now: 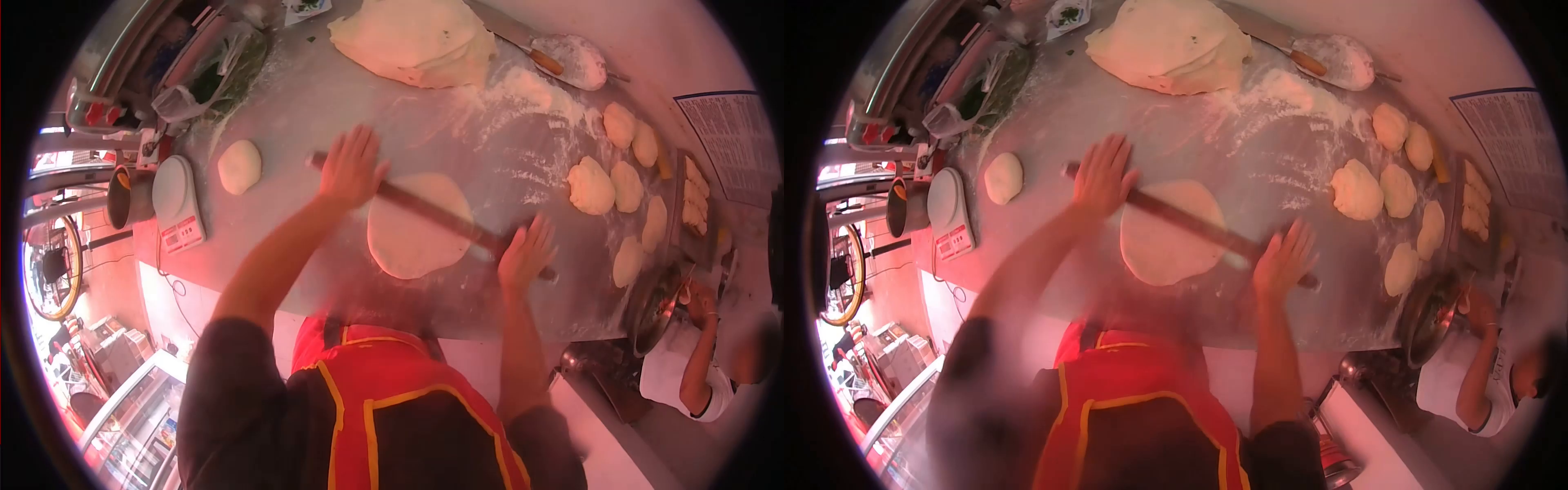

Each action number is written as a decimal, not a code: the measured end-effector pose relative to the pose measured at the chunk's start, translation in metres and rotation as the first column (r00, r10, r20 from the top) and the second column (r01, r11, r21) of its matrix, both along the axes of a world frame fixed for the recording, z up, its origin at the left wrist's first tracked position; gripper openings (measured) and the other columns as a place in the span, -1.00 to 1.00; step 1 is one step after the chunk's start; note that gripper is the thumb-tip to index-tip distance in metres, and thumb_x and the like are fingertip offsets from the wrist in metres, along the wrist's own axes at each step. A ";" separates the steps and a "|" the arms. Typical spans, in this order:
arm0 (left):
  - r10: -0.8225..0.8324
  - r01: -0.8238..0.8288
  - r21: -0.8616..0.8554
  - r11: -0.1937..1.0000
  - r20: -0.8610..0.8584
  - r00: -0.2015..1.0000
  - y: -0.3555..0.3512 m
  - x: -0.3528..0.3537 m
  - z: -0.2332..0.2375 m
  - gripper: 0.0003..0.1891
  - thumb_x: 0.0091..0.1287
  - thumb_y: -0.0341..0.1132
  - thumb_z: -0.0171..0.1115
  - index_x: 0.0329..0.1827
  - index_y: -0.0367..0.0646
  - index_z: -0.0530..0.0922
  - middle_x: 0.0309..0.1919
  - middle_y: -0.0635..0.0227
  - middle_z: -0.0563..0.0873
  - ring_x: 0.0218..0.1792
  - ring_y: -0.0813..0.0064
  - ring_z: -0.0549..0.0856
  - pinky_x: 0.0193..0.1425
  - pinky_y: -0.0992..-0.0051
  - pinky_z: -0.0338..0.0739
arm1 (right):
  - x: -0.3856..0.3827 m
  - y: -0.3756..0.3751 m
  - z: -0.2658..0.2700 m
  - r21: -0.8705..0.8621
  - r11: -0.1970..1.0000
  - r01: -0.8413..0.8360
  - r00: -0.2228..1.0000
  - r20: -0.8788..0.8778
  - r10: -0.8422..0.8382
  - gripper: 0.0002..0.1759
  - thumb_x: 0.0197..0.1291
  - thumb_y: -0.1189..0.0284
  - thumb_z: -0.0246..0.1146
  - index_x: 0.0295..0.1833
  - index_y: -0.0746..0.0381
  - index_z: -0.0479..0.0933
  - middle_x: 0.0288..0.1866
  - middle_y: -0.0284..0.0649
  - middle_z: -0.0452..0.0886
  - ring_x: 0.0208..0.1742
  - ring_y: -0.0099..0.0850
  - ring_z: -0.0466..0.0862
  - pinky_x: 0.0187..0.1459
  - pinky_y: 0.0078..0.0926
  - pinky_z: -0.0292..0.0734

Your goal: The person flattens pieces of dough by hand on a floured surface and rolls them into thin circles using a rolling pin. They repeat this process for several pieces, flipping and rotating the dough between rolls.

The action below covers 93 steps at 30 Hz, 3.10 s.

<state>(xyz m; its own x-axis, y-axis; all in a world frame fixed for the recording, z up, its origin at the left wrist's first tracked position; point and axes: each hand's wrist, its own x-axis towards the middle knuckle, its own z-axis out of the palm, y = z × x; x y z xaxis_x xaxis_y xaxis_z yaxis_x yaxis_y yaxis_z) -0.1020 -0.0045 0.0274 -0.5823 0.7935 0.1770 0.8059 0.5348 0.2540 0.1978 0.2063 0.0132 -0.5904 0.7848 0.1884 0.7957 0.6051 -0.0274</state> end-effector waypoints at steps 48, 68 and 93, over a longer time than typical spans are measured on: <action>-0.286 0.298 -0.065 0.952 0.148 0.947 -0.128 0.026 0.012 -0.68 0.21 -0.35 0.18 0.03 -0.16 0.57 -0.06 0.22 0.63 0.06 0.16 0.58 0.18 0.19 0.44 | -0.048 -0.050 0.009 -0.480 0.841 -0.250 0.918 -0.393 0.048 -0.23 0.24 0.25 0.34 0.46 0.35 0.24 0.38 0.11 0.43 0.33 -0.07 0.48 0.30 -0.19 0.37; -0.120 0.114 0.037 0.993 0.248 0.961 -0.199 0.124 0.040 -0.74 0.07 -0.45 0.21 -0.13 -0.17 0.57 -0.22 0.28 0.60 -0.11 0.21 0.58 -0.01 0.27 0.49 | -0.243 -0.080 0.001 -0.465 0.695 -0.549 0.828 -0.186 0.529 -0.66 0.14 0.18 0.31 -0.11 0.21 0.62 -0.16 -0.04 0.73 -0.08 -0.08 0.72 -0.06 -0.09 0.59; -0.109 0.122 0.069 0.990 -0.164 0.980 0.048 -0.038 -0.009 -0.40 0.45 -0.05 0.08 0.44 -0.23 0.32 0.44 0.06 0.37 0.50 0.07 0.27 0.52 0.04 0.15 | -0.041 0.054 0.010 -0.015 0.984 -0.178 0.978 -0.118 0.175 -0.39 0.47 0.24 0.03 0.52 0.25 0.18 0.54 0.00 0.25 0.58 -0.07 0.17 0.50 0.21 -0.04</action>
<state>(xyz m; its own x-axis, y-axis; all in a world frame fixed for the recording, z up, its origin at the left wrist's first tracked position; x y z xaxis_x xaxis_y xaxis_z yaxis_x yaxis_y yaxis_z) -0.1396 0.0435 0.0184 -0.4468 0.8339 0.3240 0.8946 0.4192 0.1547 0.1563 0.2608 0.0228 -0.6952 0.6759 0.2447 0.6672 0.7334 -0.1303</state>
